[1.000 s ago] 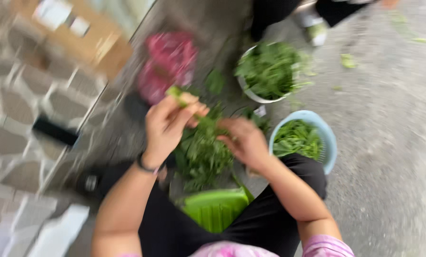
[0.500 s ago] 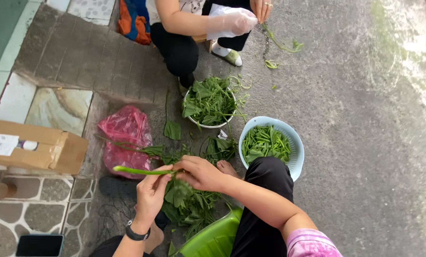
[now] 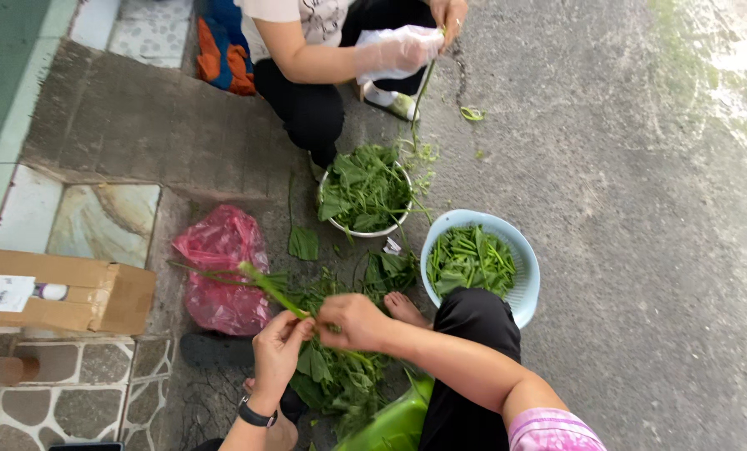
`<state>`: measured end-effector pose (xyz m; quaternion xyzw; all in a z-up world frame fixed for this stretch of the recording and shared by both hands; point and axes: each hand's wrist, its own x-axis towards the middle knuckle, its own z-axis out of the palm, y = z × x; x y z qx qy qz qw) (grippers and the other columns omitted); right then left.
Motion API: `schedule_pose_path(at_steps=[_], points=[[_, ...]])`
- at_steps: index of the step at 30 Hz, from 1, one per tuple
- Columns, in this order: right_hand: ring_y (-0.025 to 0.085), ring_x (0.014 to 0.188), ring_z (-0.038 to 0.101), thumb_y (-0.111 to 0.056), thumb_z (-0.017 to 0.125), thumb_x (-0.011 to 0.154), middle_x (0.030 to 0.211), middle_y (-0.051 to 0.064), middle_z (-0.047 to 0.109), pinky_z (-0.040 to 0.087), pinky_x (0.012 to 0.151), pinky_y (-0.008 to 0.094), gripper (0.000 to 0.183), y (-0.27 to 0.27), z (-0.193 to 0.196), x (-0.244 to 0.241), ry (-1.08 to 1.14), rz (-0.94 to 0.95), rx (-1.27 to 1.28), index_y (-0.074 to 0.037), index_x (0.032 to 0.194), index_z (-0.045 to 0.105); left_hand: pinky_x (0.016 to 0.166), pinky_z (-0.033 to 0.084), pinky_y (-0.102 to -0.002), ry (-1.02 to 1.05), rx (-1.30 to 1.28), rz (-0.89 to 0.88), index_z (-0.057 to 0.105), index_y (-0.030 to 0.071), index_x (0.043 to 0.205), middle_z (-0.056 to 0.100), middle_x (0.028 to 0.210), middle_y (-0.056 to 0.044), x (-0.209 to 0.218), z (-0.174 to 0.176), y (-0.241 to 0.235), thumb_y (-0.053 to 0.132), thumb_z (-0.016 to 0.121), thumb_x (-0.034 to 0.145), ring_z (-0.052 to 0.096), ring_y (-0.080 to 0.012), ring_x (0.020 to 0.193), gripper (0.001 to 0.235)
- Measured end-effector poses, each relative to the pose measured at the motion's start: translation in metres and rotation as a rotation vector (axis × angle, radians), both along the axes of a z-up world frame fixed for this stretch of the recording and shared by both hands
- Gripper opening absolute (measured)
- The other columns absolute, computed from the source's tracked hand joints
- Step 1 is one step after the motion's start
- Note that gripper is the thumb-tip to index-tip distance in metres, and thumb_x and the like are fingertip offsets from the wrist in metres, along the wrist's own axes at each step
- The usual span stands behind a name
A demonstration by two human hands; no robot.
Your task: The person sits on a low stool and plucks leaves and tender stems from long green stalks by hand. The separated greens are placed into a light blue colander, while the remaining stalks and trimmings are discarded onto the ground.
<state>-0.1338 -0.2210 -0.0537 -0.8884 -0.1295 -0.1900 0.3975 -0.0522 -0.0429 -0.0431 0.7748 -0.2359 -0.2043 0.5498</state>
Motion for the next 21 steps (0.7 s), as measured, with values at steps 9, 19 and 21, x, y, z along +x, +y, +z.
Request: schedule_pose_path(at_steps=[9,19,21], points=[[0.038,0.058,0.033,-0.026,0.014,0.107,0.068,0.013,0.026,0.026,0.057,0.048,0.046,0.070,0.073,-0.047,-0.118,0.845,0.397,0.001,0.071,0.026,0.083,0.054,-0.032,-0.415,-0.063,0.492,0.062,0.009,0.113,0.067,0.107,-0.009,0.110,-0.044,0.073,0.013,0.062,0.109,0.067,-0.0206,0.088,0.005],[0.034,0.109,0.058,-0.044,0.066,0.091,0.127,0.013,0.059,0.048,0.084,0.049,0.047,0.055,-0.080,-0.032,0.322,0.231,-0.662,-0.016,0.129,0.066,0.081,0.049,-0.027,-0.360,-0.135,0.475,0.054,0.008,0.112,0.063,0.106,-0.008,0.062,0.025,0.066,0.005,0.063,0.108,0.060,-0.0167,0.089,0.010],[0.027,0.064,0.056,-0.010,0.065,0.078,0.079,0.005,0.049,0.044,0.043,0.043,0.006,0.038,-0.062,-0.023,0.155,0.085,-0.261,-0.010,0.077,0.059,0.089,0.052,-0.027,-0.267,-0.170,0.347,0.055,0.009,0.114,0.064,0.110,-0.008,0.051,0.020,0.056,0.009,0.061,0.104,0.064,-0.0168,0.097,0.012]])
